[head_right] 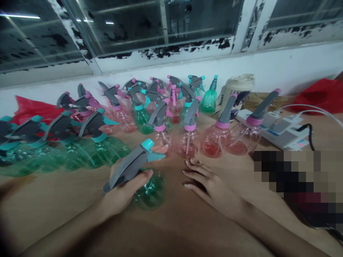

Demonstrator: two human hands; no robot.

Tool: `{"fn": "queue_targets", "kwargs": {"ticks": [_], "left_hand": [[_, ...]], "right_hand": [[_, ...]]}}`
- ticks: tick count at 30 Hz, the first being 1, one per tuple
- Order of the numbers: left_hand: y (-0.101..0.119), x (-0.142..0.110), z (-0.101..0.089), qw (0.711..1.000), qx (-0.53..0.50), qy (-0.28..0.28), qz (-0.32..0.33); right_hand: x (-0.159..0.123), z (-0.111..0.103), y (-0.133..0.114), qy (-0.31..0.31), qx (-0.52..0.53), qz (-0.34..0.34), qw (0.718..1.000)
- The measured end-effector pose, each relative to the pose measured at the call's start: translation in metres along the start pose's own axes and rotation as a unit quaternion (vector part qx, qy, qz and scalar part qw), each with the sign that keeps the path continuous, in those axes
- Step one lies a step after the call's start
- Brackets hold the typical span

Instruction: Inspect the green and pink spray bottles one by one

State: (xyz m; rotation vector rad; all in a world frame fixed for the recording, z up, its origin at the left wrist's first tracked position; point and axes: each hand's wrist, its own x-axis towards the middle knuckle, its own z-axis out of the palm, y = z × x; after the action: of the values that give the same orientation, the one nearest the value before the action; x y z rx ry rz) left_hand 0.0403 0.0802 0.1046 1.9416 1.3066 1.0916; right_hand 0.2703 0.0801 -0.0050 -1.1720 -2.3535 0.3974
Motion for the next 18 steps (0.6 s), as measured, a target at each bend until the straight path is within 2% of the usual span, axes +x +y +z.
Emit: {"fn": "queue_targets", "kwargs": {"ticks": [10,18], "left_hand": [[-0.0032,0.002,-0.0028,0.999,-0.017,-0.041,0.024],[-0.003,0.0038,-0.0032,0.997,-0.013,-0.045,0.065]], "right_hand": [[-0.0003,-0.0005,0.0005,-0.005,0.002,-0.008,1.0],[0.0001,-0.0008,-0.0004,-0.008,-0.005,-0.002,1.0]]}}
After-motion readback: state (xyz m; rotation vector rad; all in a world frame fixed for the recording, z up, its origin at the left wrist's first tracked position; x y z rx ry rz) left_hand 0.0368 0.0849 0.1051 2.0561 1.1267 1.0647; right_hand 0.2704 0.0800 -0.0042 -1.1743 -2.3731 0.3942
